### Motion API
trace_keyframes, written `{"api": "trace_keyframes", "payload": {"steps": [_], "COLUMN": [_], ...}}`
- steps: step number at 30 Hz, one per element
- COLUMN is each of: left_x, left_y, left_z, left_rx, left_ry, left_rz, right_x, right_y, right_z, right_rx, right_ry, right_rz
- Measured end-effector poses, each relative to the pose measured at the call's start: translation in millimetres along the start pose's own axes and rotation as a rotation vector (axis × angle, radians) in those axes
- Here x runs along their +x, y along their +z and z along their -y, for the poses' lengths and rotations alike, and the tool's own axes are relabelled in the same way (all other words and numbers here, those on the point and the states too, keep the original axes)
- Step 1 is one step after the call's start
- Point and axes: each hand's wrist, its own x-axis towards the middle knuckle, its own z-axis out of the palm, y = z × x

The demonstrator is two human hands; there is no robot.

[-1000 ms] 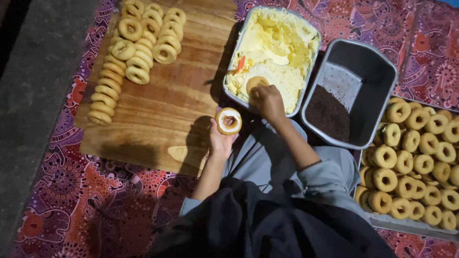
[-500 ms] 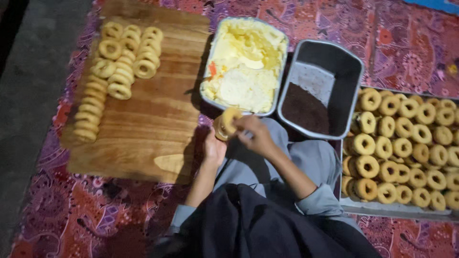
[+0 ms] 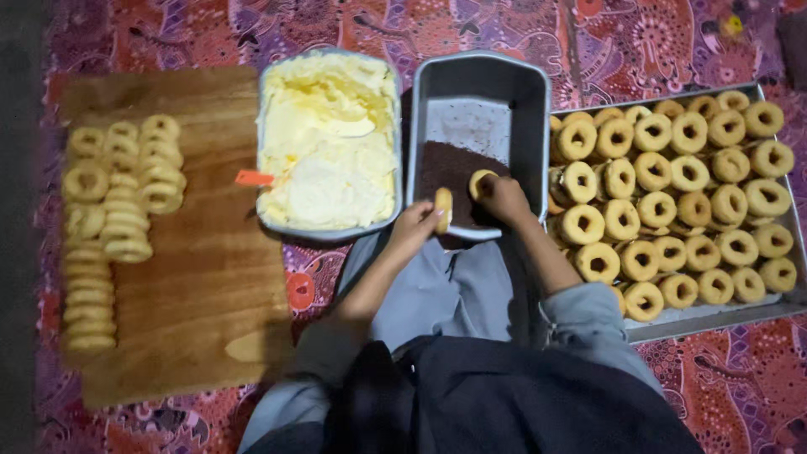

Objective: The person fills ring-shaped donuts with a yellow cream and then rolls them in a dark granular topping. The person picks each donut from a wooden board, fills it by hand, coats it in the topping, and places it on a metal tray.

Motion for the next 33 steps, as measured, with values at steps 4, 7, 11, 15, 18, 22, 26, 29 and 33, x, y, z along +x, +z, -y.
{"api": "trace_keyframes", "payload": {"steps": [4,7,11,15,18,22,26,29,33], "left_x": [62.8,85.3,92.4,74.3,62.2,57.4,52.3,50.8,30.2], "left_y": [30.1,37.4,49.5,61.9,71.5,74.3,72.6,79.4,70.3], "left_z": [-8.8,-1.6,8.5,16.8,12.5,-9.6,-37.6,-56.8,-44.4], "left_rx": [0.619,0.91,0.465,-1.101,-1.335,-1.254,-1.158,-0.728,0.333], "left_ry": [0.706,0.569,0.155,-0.165,-0.235,-0.181,-0.184,-0.311,0.306], "left_rz": [-0.194,0.024,-0.012,0.098,0.164,0.14,0.281,0.24,-0.265], "right_x": [-13.3,-34.1,-55.1,-65.0,-67.8,-63.5,-62.4,-73.1,-137.6], "right_y": [-7.3,-32.8,-66.7,-71.8,-78.1,-92.7,-93.3,-94.7,-113.0], "right_z": [-7.2,-3.1,8.4,41.7,73.5,100.6,90.7,54.5,-25.4], "right_rx": [0.865,1.64,1.68,1.066,0.382,0.126,1.071,1.604,1.596], "right_ry": [0.484,0.725,0.599,0.231,-0.254,-0.419,0.386,0.552,0.507], "right_rz": [-0.193,-0.041,-0.061,-0.284,-0.384,-0.581,-0.289,-0.203,-0.47]}}
